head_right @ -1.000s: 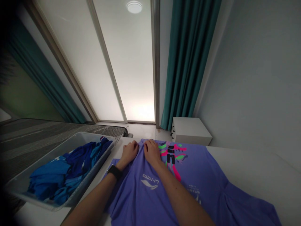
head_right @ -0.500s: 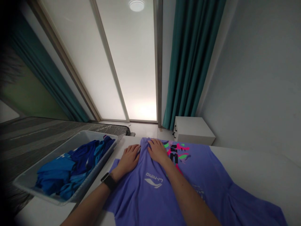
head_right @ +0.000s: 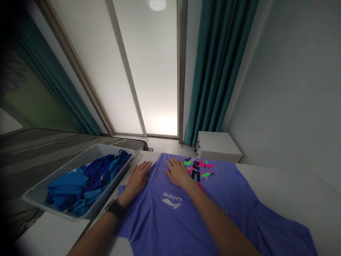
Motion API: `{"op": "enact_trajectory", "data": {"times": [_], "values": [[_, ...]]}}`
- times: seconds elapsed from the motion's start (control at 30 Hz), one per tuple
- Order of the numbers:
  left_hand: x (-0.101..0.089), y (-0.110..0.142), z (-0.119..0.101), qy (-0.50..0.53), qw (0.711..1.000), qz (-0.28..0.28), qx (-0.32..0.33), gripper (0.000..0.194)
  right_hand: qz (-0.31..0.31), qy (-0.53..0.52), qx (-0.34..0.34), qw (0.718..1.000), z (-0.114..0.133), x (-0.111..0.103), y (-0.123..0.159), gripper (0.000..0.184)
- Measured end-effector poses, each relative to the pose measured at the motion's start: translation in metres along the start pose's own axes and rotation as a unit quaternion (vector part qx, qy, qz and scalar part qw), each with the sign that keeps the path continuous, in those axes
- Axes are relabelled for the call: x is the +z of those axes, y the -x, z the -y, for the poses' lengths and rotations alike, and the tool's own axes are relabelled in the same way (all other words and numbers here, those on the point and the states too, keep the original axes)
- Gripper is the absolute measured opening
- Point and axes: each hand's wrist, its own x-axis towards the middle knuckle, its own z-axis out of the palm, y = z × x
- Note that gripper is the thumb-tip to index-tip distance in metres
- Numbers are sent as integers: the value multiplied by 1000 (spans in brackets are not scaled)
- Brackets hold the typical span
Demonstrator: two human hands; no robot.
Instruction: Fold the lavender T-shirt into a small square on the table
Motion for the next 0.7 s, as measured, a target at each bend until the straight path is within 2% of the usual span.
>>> {"op": "enact_trajectory", "data": {"times": [0.1, 0.23, 0.3, 0.43, 0.57, 0.63, 0.7], "values": [[-4, 2, -9, 31, 998, 3, 53, 45, -17, -9, -26, 999, -10, -8, 20, 51], [-14, -9, -17, -5, 1000, 3, -4, 42, -58, -14, -23, 998, -42, -15, 55, 44], [-18, -22, -17, -17, 999, 11, -39, 40, -81, -3, 2, 997, -62, -18, 74, 42], [-19, -43, -23, -43, 996, 35, -76, 34, -129, 91, 139, 978, -103, -32, 118, 40], [-10, -43, -35, -75, 995, 26, -58, 29, -138, 213, 306, 918, -133, -45, 168, 31], [-7, -41, -36, -62, 996, 24, -54, 28, -130, 234, 348, 898, -141, -49, 189, 34], [-7, -41, -33, -19, 996, 26, -87, 31, -115, 228, 370, 893, -147, -51, 202, 35]]}}
